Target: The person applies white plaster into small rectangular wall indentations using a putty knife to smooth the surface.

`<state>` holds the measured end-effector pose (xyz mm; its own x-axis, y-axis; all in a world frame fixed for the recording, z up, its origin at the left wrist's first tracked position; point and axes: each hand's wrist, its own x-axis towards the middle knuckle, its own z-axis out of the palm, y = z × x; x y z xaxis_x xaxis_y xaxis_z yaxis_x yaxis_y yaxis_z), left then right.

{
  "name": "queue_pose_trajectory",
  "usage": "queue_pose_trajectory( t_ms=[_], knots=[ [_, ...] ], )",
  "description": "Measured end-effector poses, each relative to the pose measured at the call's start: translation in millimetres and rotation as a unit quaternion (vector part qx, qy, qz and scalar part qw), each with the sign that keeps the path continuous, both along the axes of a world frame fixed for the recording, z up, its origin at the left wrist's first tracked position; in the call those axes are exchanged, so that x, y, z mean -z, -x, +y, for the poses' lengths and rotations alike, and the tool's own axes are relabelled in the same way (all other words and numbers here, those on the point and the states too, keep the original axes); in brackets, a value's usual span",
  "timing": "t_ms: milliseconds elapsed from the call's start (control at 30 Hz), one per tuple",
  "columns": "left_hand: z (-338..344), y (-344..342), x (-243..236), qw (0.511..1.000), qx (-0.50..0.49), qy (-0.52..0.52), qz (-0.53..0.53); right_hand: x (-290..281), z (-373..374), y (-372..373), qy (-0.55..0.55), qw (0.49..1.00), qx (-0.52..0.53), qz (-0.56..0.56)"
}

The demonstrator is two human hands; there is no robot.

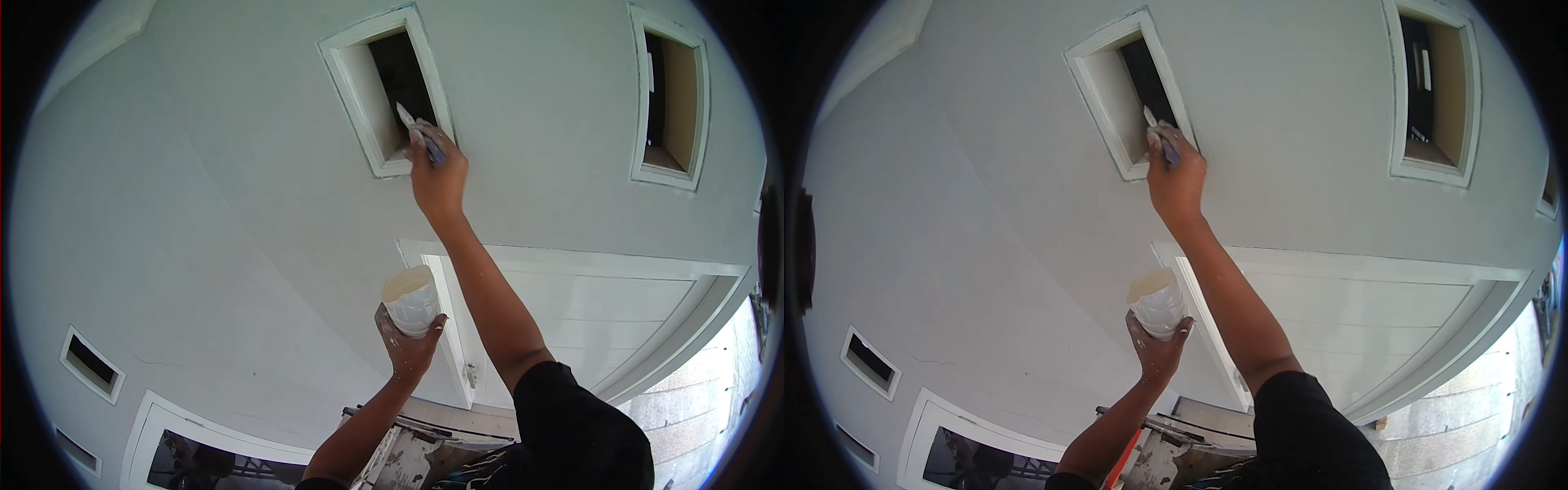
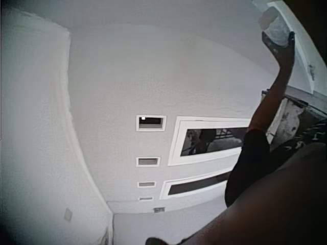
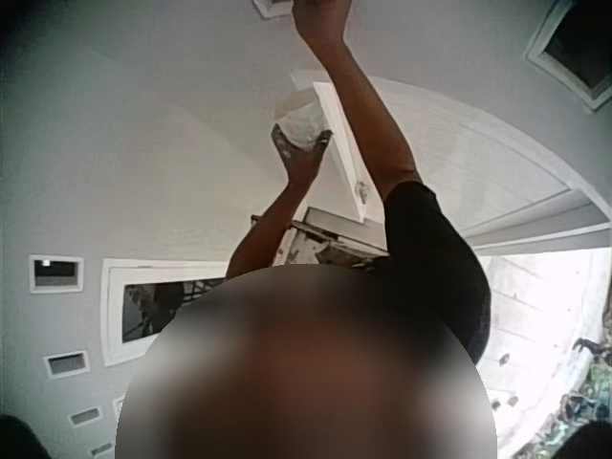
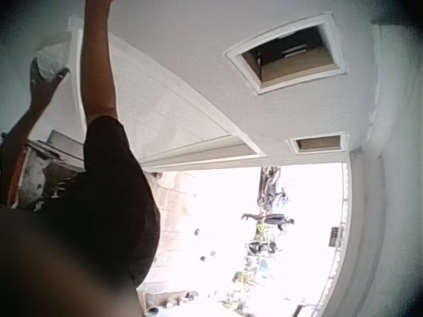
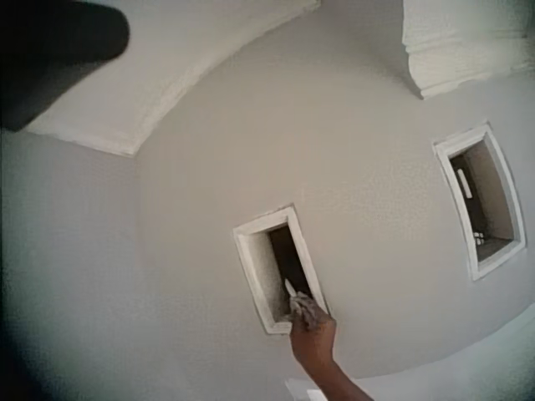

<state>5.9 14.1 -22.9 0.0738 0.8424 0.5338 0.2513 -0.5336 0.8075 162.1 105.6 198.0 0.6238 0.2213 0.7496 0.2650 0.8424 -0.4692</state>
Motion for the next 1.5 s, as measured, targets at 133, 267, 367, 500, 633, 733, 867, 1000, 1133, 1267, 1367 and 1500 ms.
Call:
queue_pose_trajectory(
  t_ms=[133, 267, 367, 500, 633, 733, 867, 1000, 1133, 1267, 1367, 1500],
  knots=[
    [0, 3, -2, 0.999, -0.025, -0.007, 0.035, -3, 3, 1, 0.092, 0.991, 0.055, -0.073],
    [2, 4, 0, 1.0, -0.008, -0.009, 0.004, -2, -4, 0, 0.021, 0.99, -0.134, 0.035],
    [1, -1, 2, 1.0, 0.004, -0.015, 0.005, -16, 2, 4, 0.027, 0.997, -0.077, 0.006],
    [0, 4, -1, 1.0, -0.013, -0.018, 0.005, -20, -5, -3, 0.061, 0.996, -0.049, -0.052],
    [1, 0, 0, 1.0, -0.009, -0.025, 0.013, -23, -17, -12, 0.064, 0.993, -0.096, -0.024],
    [1, -6, 1, 1.0, 0.007, -0.024, 0.006, -29, 21, -13, 0.019, 0.998, 0.023, -0.057],
    [3, 1, 1, 0.999, -0.011, -0.041, 0.012, -24, 21, -1, 0.018, 0.996, 0.041, -0.076],
    [-1, 2, -2, 0.997, -0.03, -0.057, 0.043, -20, -12, -8, 0.096, 0.989, -0.083, -0.074],
    [0, -6, -1, 0.999, 0.01, -0.026, 0.021, -39, 7, -12, 0.023, 0.999, 0.016, -0.042],
    [1, -1, 0, 1.0, -0.018, -0.016, 0.02, -38, 21, 1, -0.037, 0.984, 0.125, -0.119],
    [7, 3, 3, 1.0, -0.013, -0.028, 0.001, -21, -17, -10, 0.122, 0.984, -0.044, -0.121],
    [4, 1, 1, 0.999, -0.001, -0.038, 0.022, -16, -31, -9, 0.13, 0.982, -0.132, -0.04]
  ],
)
